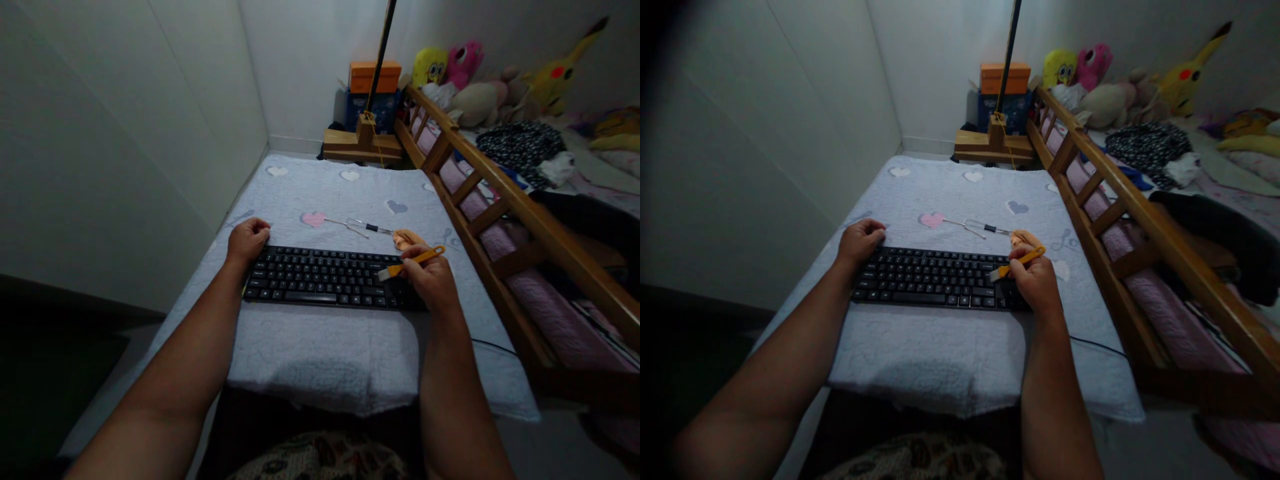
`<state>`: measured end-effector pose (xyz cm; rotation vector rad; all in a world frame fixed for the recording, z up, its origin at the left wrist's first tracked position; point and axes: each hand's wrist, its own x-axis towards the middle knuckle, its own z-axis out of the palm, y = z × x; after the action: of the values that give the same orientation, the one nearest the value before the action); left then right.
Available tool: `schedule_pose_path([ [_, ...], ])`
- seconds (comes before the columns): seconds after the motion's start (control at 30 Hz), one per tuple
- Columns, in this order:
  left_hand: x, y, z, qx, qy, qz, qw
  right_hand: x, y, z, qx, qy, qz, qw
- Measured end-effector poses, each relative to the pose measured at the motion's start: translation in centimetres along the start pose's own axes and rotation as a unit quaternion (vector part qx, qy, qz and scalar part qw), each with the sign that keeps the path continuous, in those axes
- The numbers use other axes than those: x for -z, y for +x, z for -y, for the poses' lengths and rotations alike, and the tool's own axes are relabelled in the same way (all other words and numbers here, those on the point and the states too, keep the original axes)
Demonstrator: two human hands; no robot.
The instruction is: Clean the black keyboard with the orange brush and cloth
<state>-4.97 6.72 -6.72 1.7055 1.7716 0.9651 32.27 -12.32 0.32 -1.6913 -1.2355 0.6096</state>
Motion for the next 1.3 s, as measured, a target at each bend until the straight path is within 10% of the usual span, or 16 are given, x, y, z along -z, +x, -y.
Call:
schedule_pose_path([
  [0.13, 0.0, 0.0, -0.1, -0.002, -0.003, 0.004, 1.0, 0.1, -0.1, 0.0, -0.003, 0.026, -0.025, 0.999],
  [0.47, 0.2, -0.2, -0.5, 0.004, -0.004, 0.007, 1.0, -1.5, -0.9, 1.3, -0.04, 0.054, 0.18, 0.981],
  [0.8, -0.1, 0.0, 0.1, -0.004, -0.011, 0.003, 1.0, 0.2, -0.1, -0.1, -0.005, -0.001, 0.04, 0.999],
  [1.1, 0.2, -0.3, -0.5, 0.006, -0.01, 0.003, 1.0, -1.3, -0.5, 0.6, -0.023, 0.033, 0.126, 0.991],
  [1.3, 0.0, -0.1, -0.1, -0.001, -0.015, 0.006, 1.0, -0.1, 0.0, -0.2, 0.001, -0.022, 0.056, 0.998],
])
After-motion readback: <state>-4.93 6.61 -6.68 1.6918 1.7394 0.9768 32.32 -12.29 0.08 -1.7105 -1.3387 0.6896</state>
